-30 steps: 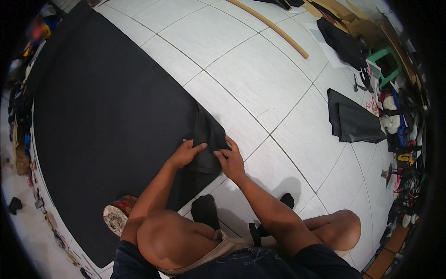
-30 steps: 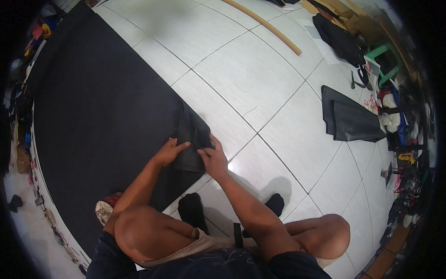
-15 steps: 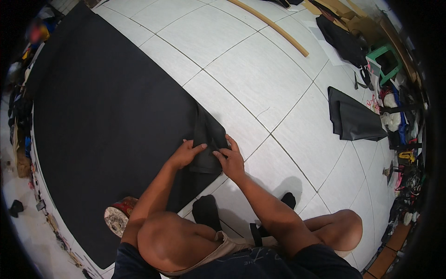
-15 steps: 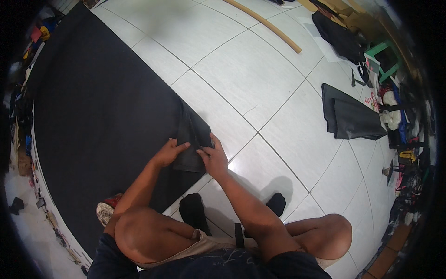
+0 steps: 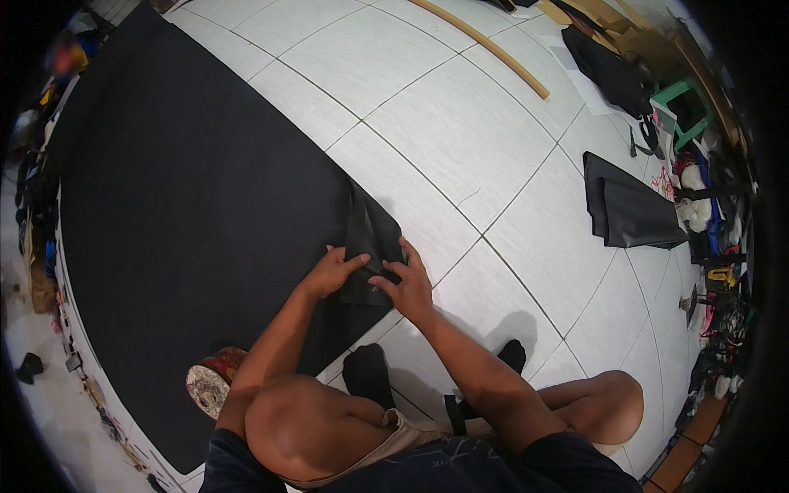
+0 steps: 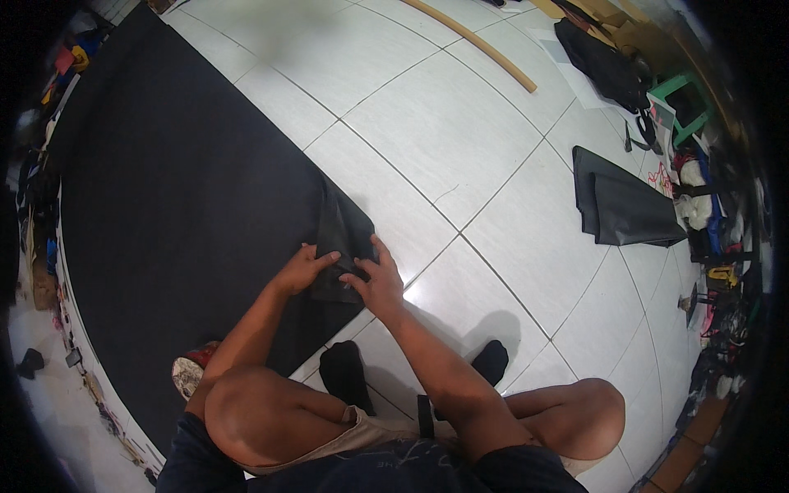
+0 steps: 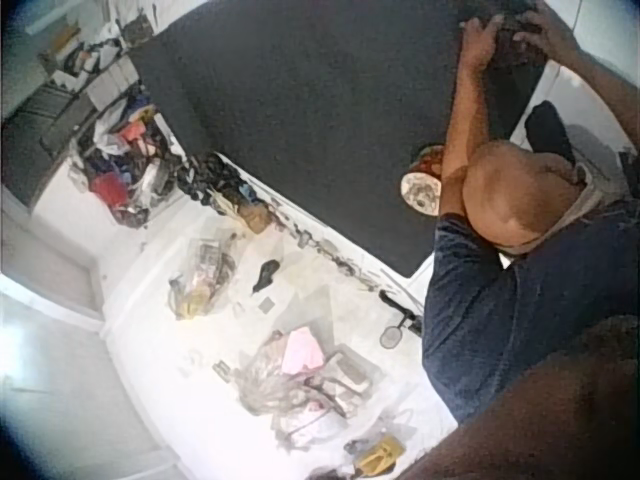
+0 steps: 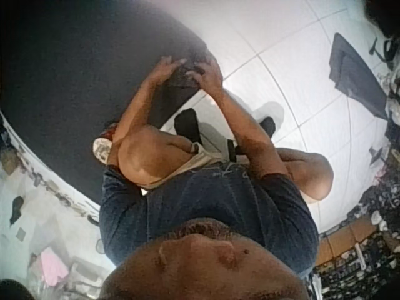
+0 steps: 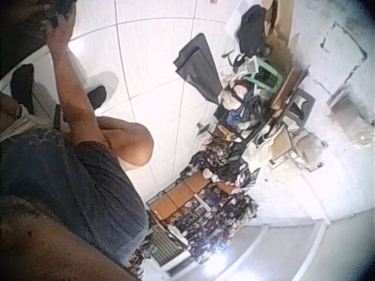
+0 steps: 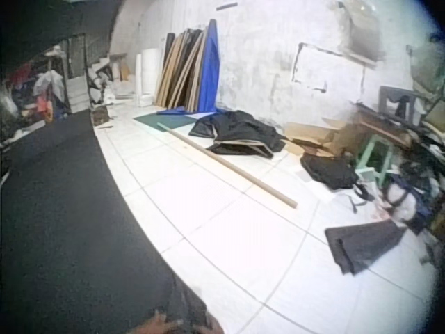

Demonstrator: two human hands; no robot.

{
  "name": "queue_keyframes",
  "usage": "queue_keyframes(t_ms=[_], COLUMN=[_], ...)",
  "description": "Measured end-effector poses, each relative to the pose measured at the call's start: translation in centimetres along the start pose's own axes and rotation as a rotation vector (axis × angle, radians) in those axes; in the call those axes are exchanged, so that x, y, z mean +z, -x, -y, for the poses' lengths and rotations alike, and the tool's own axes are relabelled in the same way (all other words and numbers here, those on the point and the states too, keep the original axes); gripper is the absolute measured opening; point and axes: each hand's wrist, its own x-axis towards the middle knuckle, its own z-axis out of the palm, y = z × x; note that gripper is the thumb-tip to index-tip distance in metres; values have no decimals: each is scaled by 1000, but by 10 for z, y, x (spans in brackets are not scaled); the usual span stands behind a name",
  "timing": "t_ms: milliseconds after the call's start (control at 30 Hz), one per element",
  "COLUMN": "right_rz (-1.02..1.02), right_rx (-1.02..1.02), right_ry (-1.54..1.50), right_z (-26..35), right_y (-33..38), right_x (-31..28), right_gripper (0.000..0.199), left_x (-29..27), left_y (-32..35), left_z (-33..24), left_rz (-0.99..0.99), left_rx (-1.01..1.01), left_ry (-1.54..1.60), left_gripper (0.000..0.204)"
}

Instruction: The person sits on the floor and uses shears to cut a large black fabric sheet into smaller rectangular pieces. The person repeatedly folds, aligns, and cuts the fabric, then moves the cut pieces aside.

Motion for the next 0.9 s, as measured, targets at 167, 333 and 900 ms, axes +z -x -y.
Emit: queue_keyframes(t_ms=[167,333,900], right_rz=[35,-214,-163], right_rx=[64,78,86], right_ry=[-141,-102,-167], right_z=[-4,0,-11], right_y=[-3,-4,-3], right_x=[2,1,-3], right_gripper=[33,44,32], left_x=[-5,0,-1], left_y=[0,-2,-4], left_z=[10,9,2], left_rz=[-25,-67,-44], left_rx=[-20,-22,-51], left_ry=[33,1,-35], left_gripper=[42,43,48])
